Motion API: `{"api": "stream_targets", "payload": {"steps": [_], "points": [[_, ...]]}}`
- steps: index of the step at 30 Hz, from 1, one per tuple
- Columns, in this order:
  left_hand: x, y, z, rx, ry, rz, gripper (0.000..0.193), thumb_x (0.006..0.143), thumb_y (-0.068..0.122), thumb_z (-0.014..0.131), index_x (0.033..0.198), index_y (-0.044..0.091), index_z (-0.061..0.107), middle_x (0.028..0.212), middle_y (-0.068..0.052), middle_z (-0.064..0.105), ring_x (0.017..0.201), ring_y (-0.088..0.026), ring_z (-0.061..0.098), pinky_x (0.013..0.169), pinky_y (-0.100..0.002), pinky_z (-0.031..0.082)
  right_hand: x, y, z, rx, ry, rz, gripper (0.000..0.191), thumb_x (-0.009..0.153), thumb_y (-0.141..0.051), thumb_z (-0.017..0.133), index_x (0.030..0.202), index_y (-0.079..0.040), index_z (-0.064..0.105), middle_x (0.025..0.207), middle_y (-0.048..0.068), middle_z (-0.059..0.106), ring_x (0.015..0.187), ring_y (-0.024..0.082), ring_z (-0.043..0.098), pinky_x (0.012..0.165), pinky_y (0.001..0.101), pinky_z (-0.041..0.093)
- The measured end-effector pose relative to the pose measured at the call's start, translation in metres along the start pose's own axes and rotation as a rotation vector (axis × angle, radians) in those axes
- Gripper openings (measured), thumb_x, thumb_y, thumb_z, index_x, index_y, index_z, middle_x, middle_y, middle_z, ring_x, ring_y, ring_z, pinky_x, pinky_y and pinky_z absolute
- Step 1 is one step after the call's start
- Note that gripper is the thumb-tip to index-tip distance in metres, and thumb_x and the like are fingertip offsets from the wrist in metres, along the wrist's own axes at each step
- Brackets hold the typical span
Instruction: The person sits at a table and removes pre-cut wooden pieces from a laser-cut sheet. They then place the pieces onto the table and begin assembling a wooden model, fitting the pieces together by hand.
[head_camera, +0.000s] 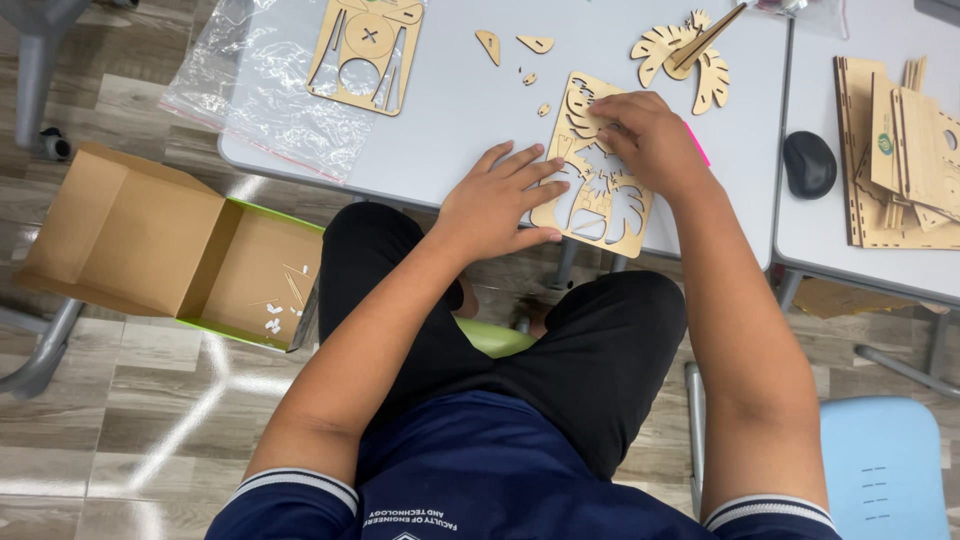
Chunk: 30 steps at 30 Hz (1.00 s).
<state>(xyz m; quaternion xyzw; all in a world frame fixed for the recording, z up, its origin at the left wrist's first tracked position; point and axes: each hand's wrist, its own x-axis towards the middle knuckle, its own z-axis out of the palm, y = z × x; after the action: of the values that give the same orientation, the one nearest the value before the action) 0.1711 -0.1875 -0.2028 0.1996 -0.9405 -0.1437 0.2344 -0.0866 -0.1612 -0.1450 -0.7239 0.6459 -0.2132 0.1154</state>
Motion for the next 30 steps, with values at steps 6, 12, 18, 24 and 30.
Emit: {"api": "stream_targets", "payload": {"steps": [6,12,18,24,30], "points": [[0.002,0.000,-0.002,0.003,-0.020,-0.001,0.065,0.089,0.065,0.061,0.136,0.020,0.065,0.150,-0.003,0.054,0.145,-0.026,0.040,0.121,-0.050,0.025,0.002,0.005,0.009,-0.038,0.042,-0.135,0.026,0.096,-0.005,0.072,0.122,-0.009,0.074,0.124,0.008,0.070,0.121,0.028,0.059,0.103,0.0388,0.051],[0.000,-0.001,0.000,0.001,-0.006,0.013,0.063,0.091,0.063,0.061,0.138,0.020,0.064,0.151,-0.003,0.054,0.146,-0.026,0.041,0.122,-0.050,0.025,-0.005,0.008,0.016,-0.138,0.131,-0.188,0.021,0.098,-0.006,0.073,0.118,-0.011,0.076,0.125,0.003,0.072,0.121,0.026,0.060,0.104,0.0385,0.051],[0.001,-0.002,0.000,0.020,-0.013,0.012,0.063,0.091,0.063,0.061,0.138,0.020,0.064,0.151,-0.003,0.054,0.145,-0.026,0.041,0.122,-0.050,0.025,-0.015,-0.004,0.016,-0.258,0.171,-0.203,0.026,0.092,-0.013,0.077,0.118,-0.012,0.076,0.134,0.004,0.071,0.129,0.029,0.058,0.106,0.0433,0.045],[0.001,0.000,0.000,0.007,-0.002,0.008,0.063,0.091,0.063,0.061,0.137,0.021,0.065,0.150,-0.004,0.054,0.145,-0.026,0.041,0.121,-0.050,0.026,-0.018,-0.011,0.019,-0.285,0.197,-0.144,0.025,0.097,-0.018,0.077,0.122,-0.014,0.076,0.133,0.001,0.072,0.130,0.028,0.058,0.107,0.0428,0.044],[0.002,0.000,-0.001,0.007,0.006,0.005,0.063,0.091,0.063,0.062,0.136,0.020,0.065,0.150,-0.004,0.054,0.145,-0.026,0.042,0.121,-0.050,0.026,-0.011,-0.009,0.024,-0.188,0.219,-0.045,0.022,0.097,-0.020,0.077,0.117,-0.012,0.076,0.127,0.002,0.074,0.126,0.028,0.058,0.106,0.0415,0.043]]}}
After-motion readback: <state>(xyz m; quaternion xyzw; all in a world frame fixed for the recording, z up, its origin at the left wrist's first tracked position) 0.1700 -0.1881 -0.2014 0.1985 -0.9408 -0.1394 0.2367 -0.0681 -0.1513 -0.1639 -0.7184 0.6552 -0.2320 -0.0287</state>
